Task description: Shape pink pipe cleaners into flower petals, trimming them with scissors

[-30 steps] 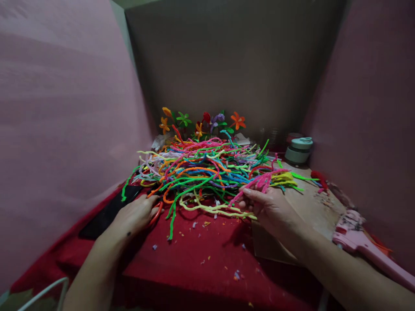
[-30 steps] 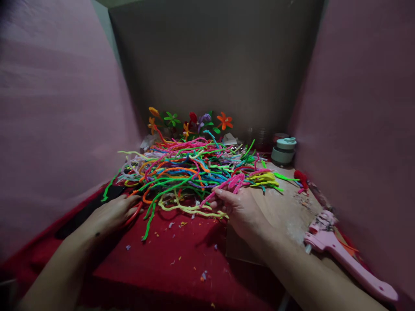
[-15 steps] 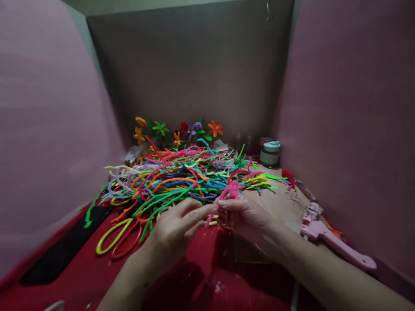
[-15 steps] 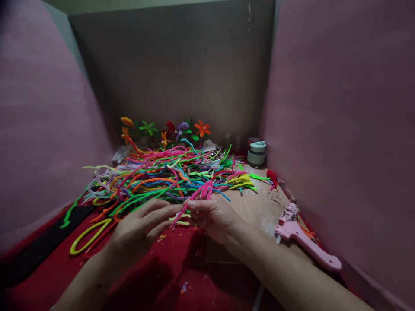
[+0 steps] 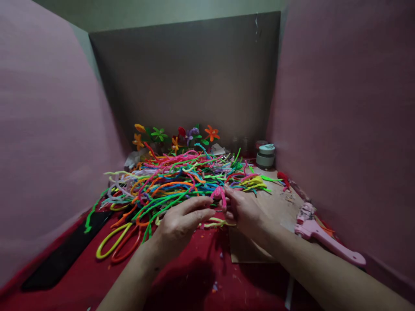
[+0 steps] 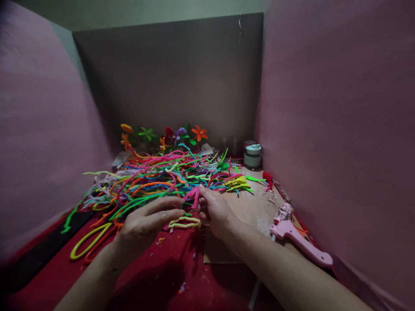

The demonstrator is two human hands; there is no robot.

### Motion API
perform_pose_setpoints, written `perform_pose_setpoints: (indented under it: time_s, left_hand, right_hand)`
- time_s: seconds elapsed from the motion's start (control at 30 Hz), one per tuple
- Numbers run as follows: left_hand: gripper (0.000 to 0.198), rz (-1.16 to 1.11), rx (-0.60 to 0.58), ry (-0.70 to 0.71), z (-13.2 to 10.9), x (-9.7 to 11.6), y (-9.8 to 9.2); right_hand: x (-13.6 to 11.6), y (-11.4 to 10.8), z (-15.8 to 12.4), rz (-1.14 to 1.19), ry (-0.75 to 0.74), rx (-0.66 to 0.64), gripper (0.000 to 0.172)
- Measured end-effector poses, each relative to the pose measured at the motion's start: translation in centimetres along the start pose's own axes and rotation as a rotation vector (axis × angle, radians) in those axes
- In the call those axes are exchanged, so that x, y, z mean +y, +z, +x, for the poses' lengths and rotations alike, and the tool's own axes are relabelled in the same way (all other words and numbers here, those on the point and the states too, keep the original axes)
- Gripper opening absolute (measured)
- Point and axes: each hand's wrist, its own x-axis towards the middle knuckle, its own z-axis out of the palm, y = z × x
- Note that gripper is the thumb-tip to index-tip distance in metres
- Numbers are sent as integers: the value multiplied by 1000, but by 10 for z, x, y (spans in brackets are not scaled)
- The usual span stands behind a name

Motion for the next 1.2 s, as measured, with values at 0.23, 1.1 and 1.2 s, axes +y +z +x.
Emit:
perform_pose_setpoints:
  time_s: [0.23,1.1,1.2]
  left_hand:
    - [30,11,-90,123,1,3,5]
    - [16,266,-319,-351,19,3,9]
    - [18,356,-357,-359,19,6,10]
  right_hand:
    - [5,-5,6,29,24,42,22]
    - [-1,5,-5,-400,-135,132,20]
    - [0,6,-6,-474,-172,163,20]
